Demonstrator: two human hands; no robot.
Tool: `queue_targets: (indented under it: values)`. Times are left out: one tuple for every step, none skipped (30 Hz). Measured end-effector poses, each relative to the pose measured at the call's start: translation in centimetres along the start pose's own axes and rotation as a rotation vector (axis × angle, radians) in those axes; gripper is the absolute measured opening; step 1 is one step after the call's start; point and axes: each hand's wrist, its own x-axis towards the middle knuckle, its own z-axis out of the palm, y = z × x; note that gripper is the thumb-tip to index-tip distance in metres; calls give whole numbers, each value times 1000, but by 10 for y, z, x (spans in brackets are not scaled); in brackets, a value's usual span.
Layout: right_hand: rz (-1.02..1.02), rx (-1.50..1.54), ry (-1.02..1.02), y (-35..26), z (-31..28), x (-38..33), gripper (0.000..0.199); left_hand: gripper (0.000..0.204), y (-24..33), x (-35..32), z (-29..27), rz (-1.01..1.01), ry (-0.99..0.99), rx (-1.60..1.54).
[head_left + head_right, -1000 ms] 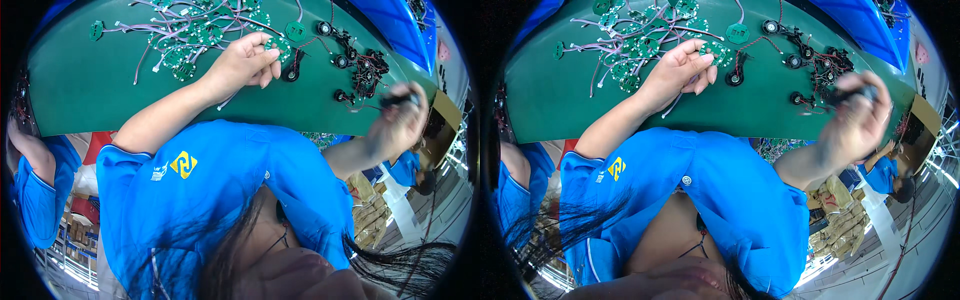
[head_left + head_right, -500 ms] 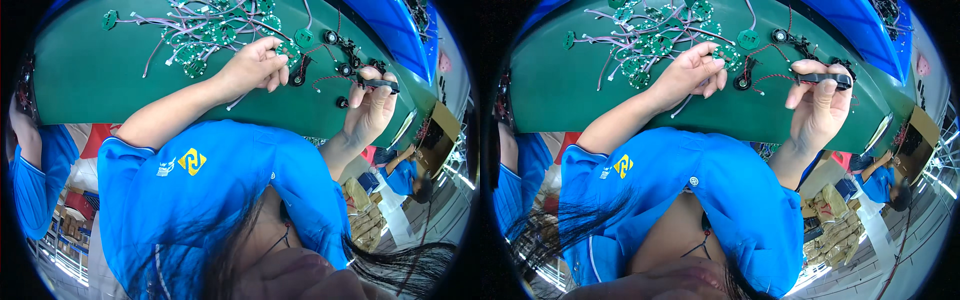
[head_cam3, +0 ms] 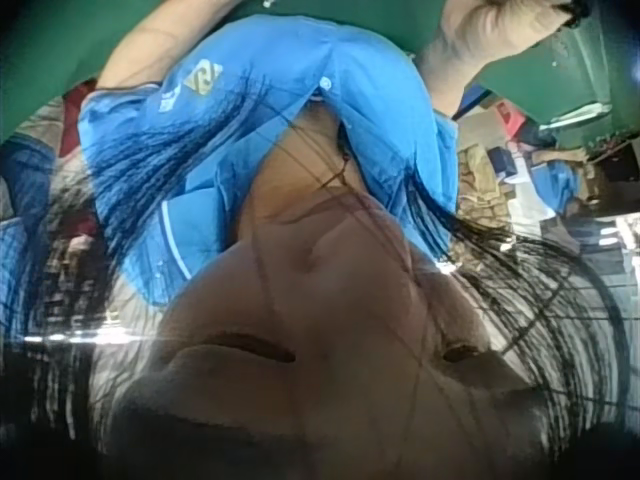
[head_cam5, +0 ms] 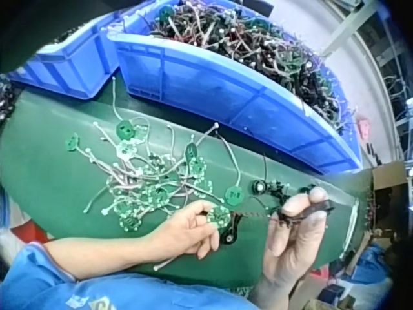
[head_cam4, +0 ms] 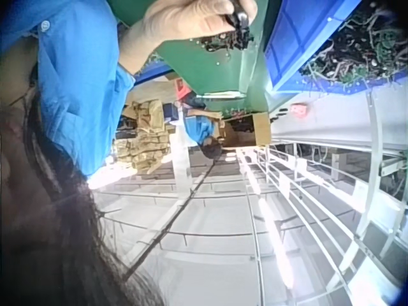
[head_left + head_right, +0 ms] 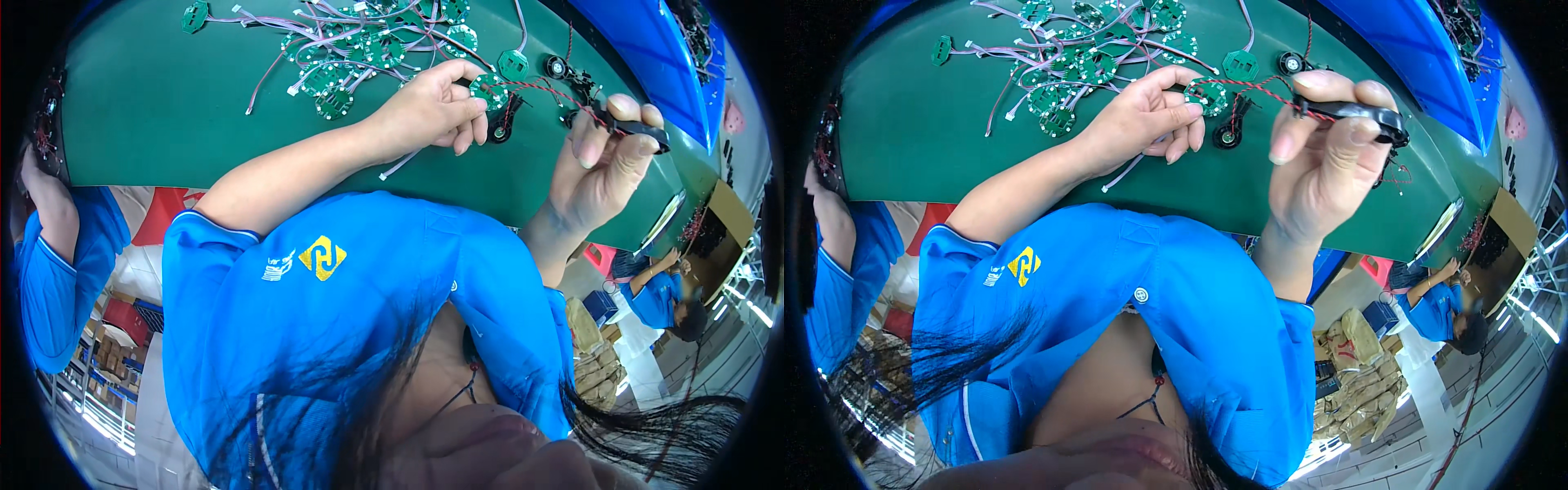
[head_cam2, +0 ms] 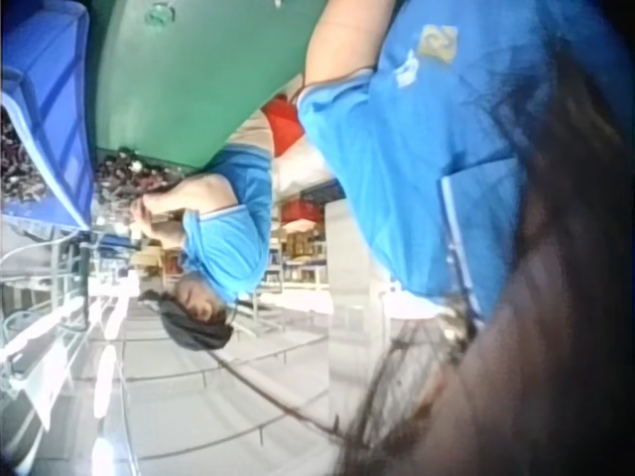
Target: Assembling plastic components onto small green circular circuit boards.
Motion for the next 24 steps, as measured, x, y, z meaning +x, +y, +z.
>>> queue_targets:
  values:
    - [1,0,1,3,0,-1,28,27,0,0,0,-1,0,-1]
    - [6,-10,13,5,1,-1,28,27,0,-1,1,1,0,3]
    - [12,-18,25,8,1,-1,28,27,1,-1,1,4,0,6]
    - [18,-27,37,10,1,-2,28,26,1,-2,2,6,0,10]
    - [25,-35,50,12,1,-2,28,26,1,-2,2,8,1,13]
    - [25,-36,50,14,0,-2,28,26,1,-2,2,8,1,13]
    - [26,-58,39,15,0,-1,28,26,1,-2,2,6,-2,16]
    - [27,-79,29,16,0,-1,27,26,2,-2,2,4,-6,19]
    - [28,-101,18,17,0,-1,27,25,2,-2,2,2,-9,22]
    - [28,-122,8,17,-1,-1,27,25,2,-2,2,0,-13,26]
    - [29,-121,7,17,-2,-2,27,25,2,-2,2,0,-12,26]
    - [26,-133,7,17,-3,-2,26,26,2,-2,2,4,-6,21]
    - [24,-145,6,16,-6,-2,26,28,1,-2,1,8,0,16]
    - [22,-157,6,16,-8,-3,25,29,1,-2,1,11,6,11]
    - [19,-169,5,15,-11,-4,25,31,1,-2,2,15,12,5]
    - [19,-169,4,13,-14,-5,25,31,2,-2,2,16,12,5]
    - [2,-210,-9,10,-18,-6,25,32,3,-2,2,28,25,17]
    - [-15,-252,-21,6,-22,-8,25,34,5,-2,2,41,39,27]
    - [-32,-294,-34,3,-24,-10,25,36,7,-3,3,53,52,38]
    - [-49,-336,-46,1,-25,-12,25,37,7,-3,3,66,64,49]
    - [-51,-339,-45,-1,-22,-14,25,37,7,-4,4,66,61,49]
    - [-73,-360,-51,0,-15,-16,24,38,7,-5,6,118,54,84]
    - [-94,-382,-56,2,-7,-19,24,39,6,-6,7,170,44,120]
    - [-116,-404,-61,4,1,-22,23,40,5,-8,9,222,34,154]
